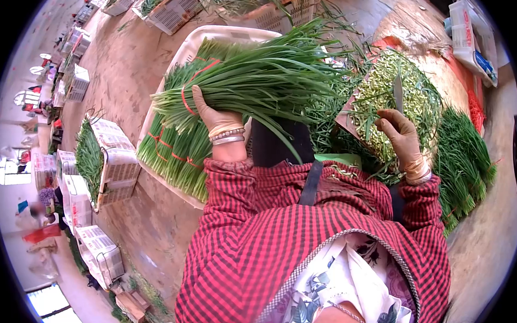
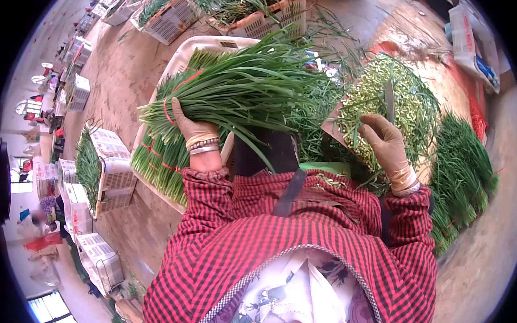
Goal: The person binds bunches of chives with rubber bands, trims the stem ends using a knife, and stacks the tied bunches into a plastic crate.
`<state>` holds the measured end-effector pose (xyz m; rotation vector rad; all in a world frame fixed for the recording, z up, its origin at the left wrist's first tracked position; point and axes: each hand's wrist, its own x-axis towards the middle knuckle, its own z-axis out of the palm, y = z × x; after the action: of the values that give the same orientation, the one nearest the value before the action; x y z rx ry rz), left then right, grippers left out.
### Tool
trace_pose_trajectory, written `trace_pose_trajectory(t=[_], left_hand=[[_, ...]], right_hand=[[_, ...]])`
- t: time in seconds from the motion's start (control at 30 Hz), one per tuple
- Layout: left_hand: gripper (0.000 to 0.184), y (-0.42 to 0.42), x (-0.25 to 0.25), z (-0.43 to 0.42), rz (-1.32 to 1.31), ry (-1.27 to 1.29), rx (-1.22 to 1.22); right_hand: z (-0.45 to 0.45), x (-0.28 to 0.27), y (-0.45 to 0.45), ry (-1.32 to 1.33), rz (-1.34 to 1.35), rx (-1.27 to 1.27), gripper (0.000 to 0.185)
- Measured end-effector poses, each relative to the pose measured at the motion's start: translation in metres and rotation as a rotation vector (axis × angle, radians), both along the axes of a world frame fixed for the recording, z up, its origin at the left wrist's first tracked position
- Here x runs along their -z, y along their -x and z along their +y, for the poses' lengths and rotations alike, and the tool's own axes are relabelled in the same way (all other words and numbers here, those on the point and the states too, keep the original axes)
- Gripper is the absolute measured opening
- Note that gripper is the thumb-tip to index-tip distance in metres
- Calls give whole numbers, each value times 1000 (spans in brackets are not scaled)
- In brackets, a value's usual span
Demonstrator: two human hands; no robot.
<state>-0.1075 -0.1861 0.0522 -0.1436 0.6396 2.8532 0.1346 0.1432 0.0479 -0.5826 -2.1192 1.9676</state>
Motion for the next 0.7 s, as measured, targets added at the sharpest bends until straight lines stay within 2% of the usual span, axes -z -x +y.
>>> trace_pose_trajectory(t=[0.17,0.3,0.4,0.47,0.53,0.6,0.63,0.67,0.7], left_hand=[[63,-12,-13,10,-112,59,-4],[50,-28,-13,35,-14,79,10],[39,-45,-4,64,-4,87,106],[43,-69,-20,79,46,166,223],[39,-87,-23,91,100,222,369],[46,-101,-19,102,214,387,437],[46,-107,-13,106,216,377,457],[53,-113,-5,111,315,418,468],[60,-116,0,115,413,455,477]], right_hand=[[-11,-38,5,-15,145,66,27],[-6,-72,16,-293,301,113,27],[-18,-101,36,-500,323,30,32],[-30,-111,60,-696,391,-144,39],[-41,-104,81,-735,209,-207,68],[-52,-87,96,-609,102,-293,79],[-61,-87,106,-377,167,-412,74],[-68,-93,109,-90,49,-502,66],[-66,-84,110,-38,82,-474,63]])
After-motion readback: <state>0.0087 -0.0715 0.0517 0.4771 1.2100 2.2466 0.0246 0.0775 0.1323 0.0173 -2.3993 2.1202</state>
